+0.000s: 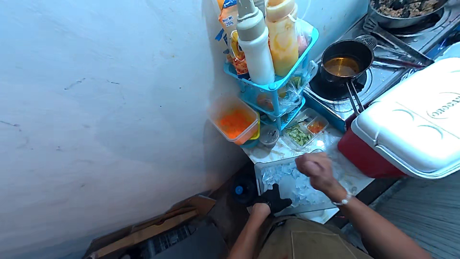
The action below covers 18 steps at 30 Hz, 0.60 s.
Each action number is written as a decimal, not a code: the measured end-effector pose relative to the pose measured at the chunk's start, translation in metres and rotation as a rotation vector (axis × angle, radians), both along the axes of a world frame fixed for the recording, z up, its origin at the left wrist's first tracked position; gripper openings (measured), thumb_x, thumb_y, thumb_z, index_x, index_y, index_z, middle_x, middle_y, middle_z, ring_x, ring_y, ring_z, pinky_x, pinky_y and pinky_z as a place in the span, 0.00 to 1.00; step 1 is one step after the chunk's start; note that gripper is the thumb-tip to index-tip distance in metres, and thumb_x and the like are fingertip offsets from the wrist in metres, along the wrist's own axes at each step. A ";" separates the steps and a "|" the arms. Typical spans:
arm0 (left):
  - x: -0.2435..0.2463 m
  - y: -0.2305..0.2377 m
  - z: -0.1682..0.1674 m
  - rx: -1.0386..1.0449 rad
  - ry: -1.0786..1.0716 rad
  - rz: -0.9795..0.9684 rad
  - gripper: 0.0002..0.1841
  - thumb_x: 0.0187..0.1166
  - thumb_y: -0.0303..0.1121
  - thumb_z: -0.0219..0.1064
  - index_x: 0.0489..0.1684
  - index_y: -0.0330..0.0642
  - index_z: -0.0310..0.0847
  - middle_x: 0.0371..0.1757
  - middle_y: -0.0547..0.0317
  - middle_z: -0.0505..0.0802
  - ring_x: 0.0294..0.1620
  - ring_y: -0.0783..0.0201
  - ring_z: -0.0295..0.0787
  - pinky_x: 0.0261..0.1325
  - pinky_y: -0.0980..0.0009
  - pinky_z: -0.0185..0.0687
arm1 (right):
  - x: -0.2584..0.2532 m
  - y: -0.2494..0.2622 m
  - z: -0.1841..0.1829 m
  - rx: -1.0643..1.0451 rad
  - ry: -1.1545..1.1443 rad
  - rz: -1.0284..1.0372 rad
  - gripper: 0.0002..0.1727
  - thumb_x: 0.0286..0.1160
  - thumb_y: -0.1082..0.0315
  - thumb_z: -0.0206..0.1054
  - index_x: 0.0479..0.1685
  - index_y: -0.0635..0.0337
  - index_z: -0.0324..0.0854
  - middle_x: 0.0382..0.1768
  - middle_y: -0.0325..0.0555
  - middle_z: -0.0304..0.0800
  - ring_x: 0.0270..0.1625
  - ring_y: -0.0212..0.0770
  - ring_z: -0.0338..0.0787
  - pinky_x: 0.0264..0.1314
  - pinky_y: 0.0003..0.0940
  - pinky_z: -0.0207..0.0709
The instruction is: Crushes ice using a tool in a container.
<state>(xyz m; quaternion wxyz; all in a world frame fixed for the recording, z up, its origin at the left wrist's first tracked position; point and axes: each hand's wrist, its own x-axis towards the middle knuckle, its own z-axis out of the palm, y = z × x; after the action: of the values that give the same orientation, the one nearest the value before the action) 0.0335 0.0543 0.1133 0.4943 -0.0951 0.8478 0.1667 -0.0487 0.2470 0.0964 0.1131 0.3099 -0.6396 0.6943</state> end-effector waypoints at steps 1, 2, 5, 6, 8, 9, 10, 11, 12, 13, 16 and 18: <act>0.005 -0.002 -0.001 -0.024 -0.007 -0.003 0.40 0.81 0.59 0.64 0.81 0.33 0.67 0.70 0.32 0.85 0.73 0.36 0.82 0.72 0.38 0.74 | 0.001 -0.005 -0.022 0.075 0.003 -0.037 0.36 0.92 0.42 0.47 0.17 0.59 0.73 0.12 0.38 0.68 0.17 0.29 0.71 0.22 0.27 0.66; 0.008 -0.004 -0.003 -0.045 -0.004 0.014 0.37 0.83 0.55 0.64 0.77 0.29 0.72 0.71 0.31 0.85 0.75 0.36 0.80 0.76 0.40 0.71 | -0.002 -0.006 -0.032 0.151 -0.003 -0.065 0.37 0.92 0.41 0.45 0.17 0.60 0.73 0.12 0.38 0.68 0.16 0.29 0.70 0.22 0.27 0.65; 0.011 -0.008 -0.011 -0.079 -0.025 0.016 0.35 0.84 0.54 0.63 0.76 0.28 0.74 0.73 0.31 0.84 0.77 0.38 0.78 0.78 0.43 0.69 | -0.009 0.003 -0.025 0.130 -0.073 -0.075 0.37 0.91 0.37 0.45 0.17 0.56 0.70 0.12 0.35 0.66 0.17 0.27 0.69 0.22 0.27 0.65; 0.007 -0.009 -0.021 -0.061 -0.014 0.001 0.38 0.83 0.56 0.64 0.79 0.30 0.71 0.73 0.31 0.84 0.76 0.38 0.79 0.77 0.42 0.69 | -0.011 0.008 -0.014 0.072 -0.072 -0.058 0.36 0.91 0.37 0.46 0.16 0.54 0.69 0.12 0.33 0.65 0.17 0.26 0.69 0.23 0.25 0.65; 0.003 -0.013 -0.069 0.022 0.124 -0.113 0.48 0.73 0.67 0.66 0.85 0.40 0.63 0.64 0.35 0.89 0.63 0.38 0.89 0.63 0.39 0.82 | -0.008 0.014 0.013 -0.053 -0.045 0.017 0.33 0.91 0.39 0.49 0.16 0.51 0.68 0.13 0.31 0.66 0.18 0.25 0.69 0.24 0.24 0.66; 0.004 -0.015 -0.088 0.046 0.204 -0.144 0.52 0.67 0.73 0.65 0.86 0.43 0.62 0.58 0.37 0.92 0.55 0.41 0.92 0.55 0.39 0.86 | -0.005 0.013 0.023 -0.093 -0.017 0.058 0.32 0.91 0.40 0.49 0.17 0.51 0.68 0.14 0.32 0.66 0.19 0.26 0.70 0.25 0.24 0.67; -0.002 -0.011 -0.083 0.056 0.163 -0.140 0.53 0.68 0.73 0.65 0.88 0.44 0.59 0.60 0.37 0.91 0.57 0.40 0.91 0.56 0.38 0.85 | -0.002 0.010 0.026 -0.106 0.007 0.092 0.32 0.91 0.40 0.49 0.18 0.52 0.69 0.14 0.33 0.66 0.19 0.26 0.71 0.26 0.24 0.67; -0.006 -0.007 -0.063 0.037 0.085 -0.118 0.51 0.71 0.70 0.65 0.89 0.44 0.57 0.65 0.36 0.89 0.63 0.39 0.89 0.63 0.37 0.82 | -0.001 0.005 0.018 -0.093 0.025 0.106 0.32 0.92 0.41 0.48 0.19 0.54 0.69 0.14 0.35 0.67 0.19 0.27 0.71 0.26 0.25 0.68; -0.004 -0.004 -0.036 0.004 0.025 -0.073 0.47 0.76 0.65 0.66 0.88 0.41 0.60 0.69 0.34 0.86 0.70 0.38 0.85 0.69 0.37 0.77 | -0.001 -0.002 -0.001 -0.059 0.023 0.092 0.33 0.92 0.42 0.48 0.18 0.56 0.70 0.13 0.37 0.67 0.18 0.28 0.70 0.24 0.26 0.67; 0.003 -0.003 -0.017 -0.034 -0.007 -0.048 0.41 0.80 0.60 0.65 0.84 0.36 0.65 0.71 0.33 0.85 0.73 0.37 0.82 0.73 0.38 0.74 | -0.001 -0.008 -0.025 -0.015 0.002 0.061 0.35 0.92 0.42 0.47 0.17 0.58 0.70 0.13 0.38 0.67 0.17 0.30 0.70 0.23 0.28 0.66; 0.007 -0.003 -0.006 -0.056 -0.023 -0.014 0.37 0.85 0.54 0.63 0.79 0.28 0.70 0.72 0.30 0.84 0.76 0.35 0.79 0.77 0.40 0.70 | -0.015 -0.006 -0.034 0.056 -0.057 0.001 0.37 0.91 0.38 0.45 0.16 0.56 0.69 0.12 0.35 0.65 0.16 0.28 0.69 0.22 0.27 0.65; 0.008 -0.005 -0.009 -0.048 -0.009 0.000 0.44 0.79 0.62 0.64 0.83 0.32 0.66 0.72 0.32 0.85 0.74 0.37 0.81 0.74 0.39 0.73 | -0.012 -0.001 -0.016 -0.028 -0.114 0.022 0.34 0.90 0.38 0.47 0.16 0.51 0.68 0.12 0.30 0.64 0.17 0.26 0.67 0.24 0.25 0.64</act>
<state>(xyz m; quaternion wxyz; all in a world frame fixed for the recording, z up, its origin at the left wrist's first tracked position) 0.0415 0.0491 0.1045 0.4955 -0.1078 0.8495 0.1459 -0.0606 0.2458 0.0802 0.0732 0.2752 -0.6317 0.7210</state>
